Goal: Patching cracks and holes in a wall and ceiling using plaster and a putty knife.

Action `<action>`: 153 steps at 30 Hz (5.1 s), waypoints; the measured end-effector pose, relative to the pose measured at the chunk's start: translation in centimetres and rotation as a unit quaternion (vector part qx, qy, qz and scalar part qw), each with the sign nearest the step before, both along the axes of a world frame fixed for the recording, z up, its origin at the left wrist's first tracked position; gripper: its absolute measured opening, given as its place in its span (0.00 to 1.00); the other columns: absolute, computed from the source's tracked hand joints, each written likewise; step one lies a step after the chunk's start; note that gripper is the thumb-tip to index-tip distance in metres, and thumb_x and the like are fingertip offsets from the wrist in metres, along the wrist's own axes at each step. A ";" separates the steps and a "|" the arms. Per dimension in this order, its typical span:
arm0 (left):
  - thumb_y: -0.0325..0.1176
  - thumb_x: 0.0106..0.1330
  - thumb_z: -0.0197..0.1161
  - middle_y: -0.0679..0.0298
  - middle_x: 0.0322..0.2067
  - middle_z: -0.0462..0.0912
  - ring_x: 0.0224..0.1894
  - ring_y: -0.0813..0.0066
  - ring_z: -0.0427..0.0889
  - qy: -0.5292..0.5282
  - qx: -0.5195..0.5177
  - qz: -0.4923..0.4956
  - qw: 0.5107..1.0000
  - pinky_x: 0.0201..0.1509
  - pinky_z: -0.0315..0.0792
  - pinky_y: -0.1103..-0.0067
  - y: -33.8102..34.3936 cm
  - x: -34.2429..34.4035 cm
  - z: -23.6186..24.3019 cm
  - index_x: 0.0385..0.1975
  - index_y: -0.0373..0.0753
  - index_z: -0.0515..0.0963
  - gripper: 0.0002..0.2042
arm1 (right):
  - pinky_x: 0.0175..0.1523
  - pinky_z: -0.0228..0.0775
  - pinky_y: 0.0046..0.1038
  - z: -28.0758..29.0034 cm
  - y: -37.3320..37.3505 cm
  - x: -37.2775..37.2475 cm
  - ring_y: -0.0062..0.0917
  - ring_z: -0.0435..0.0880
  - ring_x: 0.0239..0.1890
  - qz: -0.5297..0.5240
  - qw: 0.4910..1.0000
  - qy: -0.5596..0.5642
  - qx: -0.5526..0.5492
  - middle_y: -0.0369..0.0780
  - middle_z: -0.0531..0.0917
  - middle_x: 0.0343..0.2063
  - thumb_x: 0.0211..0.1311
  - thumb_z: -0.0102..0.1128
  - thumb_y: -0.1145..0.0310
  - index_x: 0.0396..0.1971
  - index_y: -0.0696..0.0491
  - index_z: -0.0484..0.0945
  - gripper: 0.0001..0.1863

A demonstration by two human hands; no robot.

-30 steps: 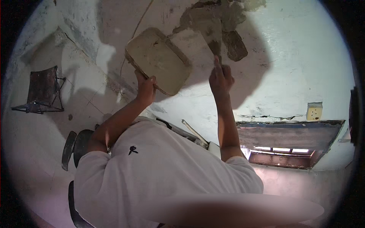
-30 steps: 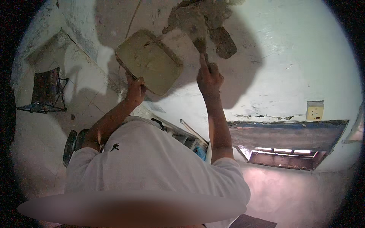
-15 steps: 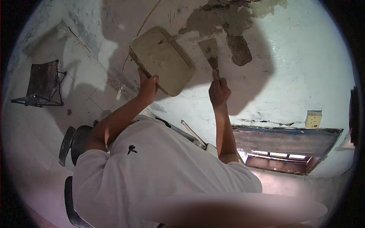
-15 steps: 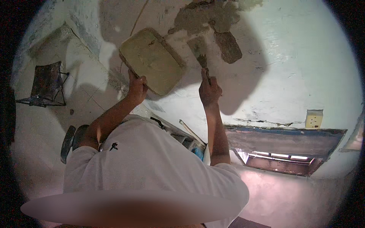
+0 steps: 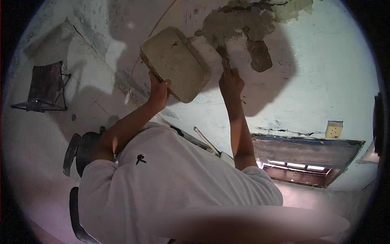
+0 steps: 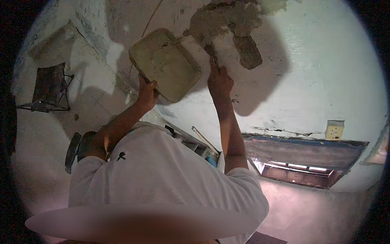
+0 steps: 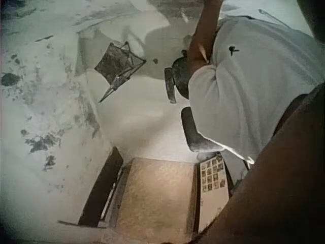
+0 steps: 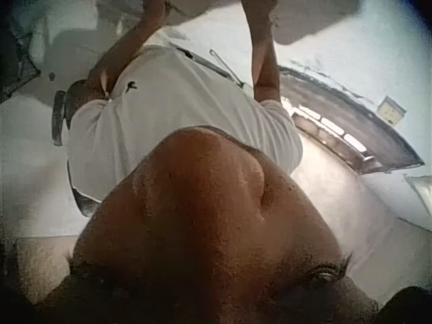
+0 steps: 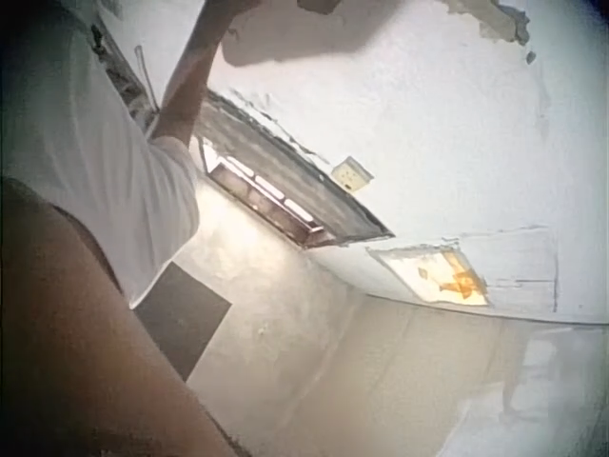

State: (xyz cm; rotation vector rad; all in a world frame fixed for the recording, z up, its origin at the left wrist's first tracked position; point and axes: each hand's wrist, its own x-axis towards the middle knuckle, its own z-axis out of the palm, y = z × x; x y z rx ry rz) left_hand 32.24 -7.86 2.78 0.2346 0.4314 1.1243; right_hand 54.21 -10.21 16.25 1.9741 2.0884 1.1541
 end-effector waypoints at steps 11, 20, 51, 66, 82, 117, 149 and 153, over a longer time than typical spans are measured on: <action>0.18 0.50 0.51 0.60 0.50 0.60 0.52 0.67 0.66 -0.009 -0.007 -0.002 1.000 0.52 0.68 0.74 0.1 0.2 -0.6 0.57 0.47 0.51 0.32 | 0.21 0.73 0.34 -0.8 -1.7 -2.5 0.29 0.80 0.19 0.049 0.994 0.094 0.011 0.38 0.77 0.25 0.55 0.61 0.71 0.57 0.35 0.76 0.27; 0.16 0.49 0.49 0.59 0.49 0.60 0.53 0.66 0.67 0.008 -0.030 -0.010 0.999 0.54 0.68 0.72 0.2 -0.1 -1.1 0.58 0.47 0.49 0.34 | 0.22 0.74 0.34 -2.6 -3.2 -1.2 0.30 0.79 0.19 -0.018 0.997 0.074 -0.015 0.37 0.75 0.23 0.56 0.57 0.74 0.55 0.38 0.77 0.25; 0.17 0.55 0.50 0.59 0.57 0.57 0.58 0.64 0.66 0.008 0.016 -0.064 0.998 0.52 0.75 0.73 0.3 0.2 -2.4 0.66 0.56 0.42 0.40 | 0.23 0.72 0.31 2.4 -0.7 0.1 0.32 0.79 0.20 0.025 0.995 0.077 0.066 0.37 0.76 0.21 0.58 0.60 0.74 0.54 0.36 0.78 0.24; 0.18 0.50 0.50 0.60 0.50 0.60 0.52 0.69 0.66 -0.001 0.009 -0.023 1.000 0.51 0.69 0.76 0.0 0.2 -0.1 0.58 0.47 0.48 0.34 | 0.22 0.71 0.30 5.0 3.6 0.2 0.25 0.77 0.19 0.107 0.988 0.003 0.110 0.35 0.76 0.22 0.54 0.62 0.75 0.53 0.39 0.79 0.25; 0.16 0.50 0.49 0.59 0.52 0.57 0.56 0.66 0.63 0.052 -0.021 -0.058 0.997 0.55 0.67 0.72 0.0 -1.2 1.3 0.60 0.49 0.48 0.35 | 0.39 0.72 0.19 0.6 -8.9 0.4 0.15 0.80 0.35 0.092 0.861 0.476 0.155 0.43 0.85 0.40 0.59 0.58 0.79 0.50 0.62 0.78 0.18; 0.19 0.47 0.50 0.64 0.47 0.67 0.37 0.75 0.68 0.076 0.006 -0.069 0.995 0.46 0.70 0.74 -2.9 -4.6 0.7 0.64 0.46 0.54 0.37 | 0.13 0.56 0.16 -2.7 -8.9 -5.8 0.14 0.62 0.11 0.292 0.037 0.950 -0.109 0.36 0.71 0.20 0.72 0.44 0.61 0.60 0.46 0.64 0.19; 0.45 0.59 0.60 0.54 0.39 0.83 0.37 0.66 0.83 0.296 0.396 -0.572 0.655 0.44 0.77 0.71 29.5 -2.9 10.1 0.46 0.31 0.78 0.23 | 0.27 0.58 0.25 -2.5 -0.1 -19.8 0.21 0.66 0.25 0.154 0.321 0.667 0.655 0.34 0.68 0.23 0.65 0.53 0.69 0.60 0.50 0.62 0.24; 0.37 0.56 0.59 0.58 0.29 0.79 0.28 0.69 0.80 0.296 0.397 -0.616 0.612 0.36 0.76 0.73 30.9 0.1 10.2 0.34 0.34 0.78 0.13 | 0.29 0.58 0.28 -4.3 -0.3 -22.6 0.22 0.66 0.24 0.115 0.334 0.609 0.710 0.35 0.69 0.23 0.65 0.52 0.69 0.57 0.50 0.63 0.21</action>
